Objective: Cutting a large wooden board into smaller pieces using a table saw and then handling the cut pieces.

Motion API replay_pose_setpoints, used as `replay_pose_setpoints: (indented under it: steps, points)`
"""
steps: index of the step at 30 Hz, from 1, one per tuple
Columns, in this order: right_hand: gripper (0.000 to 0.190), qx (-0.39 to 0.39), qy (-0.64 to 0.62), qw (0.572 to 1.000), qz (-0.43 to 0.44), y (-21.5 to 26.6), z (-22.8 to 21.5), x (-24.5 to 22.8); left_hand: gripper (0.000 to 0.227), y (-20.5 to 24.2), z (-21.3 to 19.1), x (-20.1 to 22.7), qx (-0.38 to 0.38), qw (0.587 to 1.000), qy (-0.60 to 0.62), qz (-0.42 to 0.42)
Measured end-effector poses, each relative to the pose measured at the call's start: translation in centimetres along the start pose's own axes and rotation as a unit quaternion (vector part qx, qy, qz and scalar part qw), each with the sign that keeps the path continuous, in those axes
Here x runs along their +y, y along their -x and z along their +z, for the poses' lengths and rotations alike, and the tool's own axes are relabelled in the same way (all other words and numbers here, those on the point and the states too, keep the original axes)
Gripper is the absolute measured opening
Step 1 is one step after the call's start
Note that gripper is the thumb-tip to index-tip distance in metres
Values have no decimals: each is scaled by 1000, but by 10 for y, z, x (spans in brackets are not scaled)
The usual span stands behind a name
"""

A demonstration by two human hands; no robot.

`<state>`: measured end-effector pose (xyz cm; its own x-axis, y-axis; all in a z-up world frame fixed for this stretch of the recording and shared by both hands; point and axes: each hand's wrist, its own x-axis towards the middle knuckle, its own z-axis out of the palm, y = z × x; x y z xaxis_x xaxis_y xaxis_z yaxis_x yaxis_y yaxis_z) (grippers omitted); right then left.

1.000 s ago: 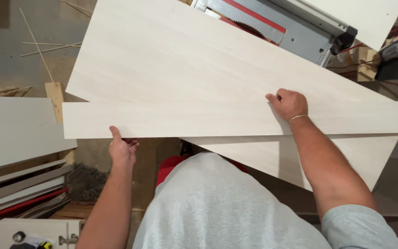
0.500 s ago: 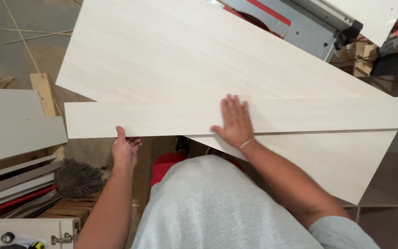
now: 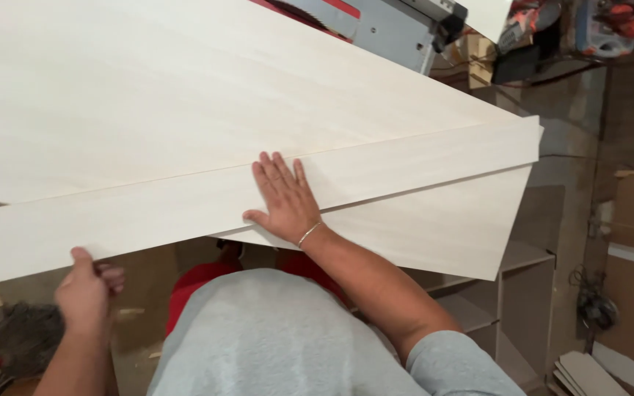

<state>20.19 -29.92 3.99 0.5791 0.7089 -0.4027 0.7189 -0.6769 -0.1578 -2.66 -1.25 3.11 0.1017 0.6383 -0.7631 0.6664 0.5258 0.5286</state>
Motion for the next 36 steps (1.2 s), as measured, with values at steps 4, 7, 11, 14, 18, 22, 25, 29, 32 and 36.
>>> replay_pose_setpoints:
  steps: [4, 7, 11, 14, 18, 22, 25, 29, 32, 36]
  points:
    - [103, 152, -5, 987, 53, 28, 20, 60, 68, 40, 12, 12, 79, 957, -247, 128]
    - [102, 125, -6, 987, 96, 45, 12, 102, 50, 33, 25, -10, 93, 821, -448, 340]
    - [99, 86, -13, 984, 158, 66, 8, 157, 79, 61, 85, 22, 11, 670, -525, 525]
    - [100, 229, -8, 959, 167, 87, 38, 219, 92, 73, 115, 34, 15, 624, -481, 616]
    - [100, 246, -17, 937, 245, 122, 48, 321, 106, 76, 126, 45, -68, 705, -548, 444]
    - [90, 207, -59, 890, 401, 152, 36, 386, 105, 80, 129, 44, -53, 696, -538, 472]
    - [87, 209, -67, 884, 413, 147, 46, 370, 107, 88, 136, 45, -44, 702, -545, 456]
    - [77, 243, -67, 942, 220, 145, 46, 266, 111, 85, 148, 49, -26, 688, -603, 404]
    - [45, 270, -167, 938, 137, 174, 32, 215, 100, 112, 175, 57, -56, 649, -640, 408]
    - [47, 281, -81, 942, 164, 190, 81, 217, 95, 143, 232, 38, -74, 608, -531, 585]
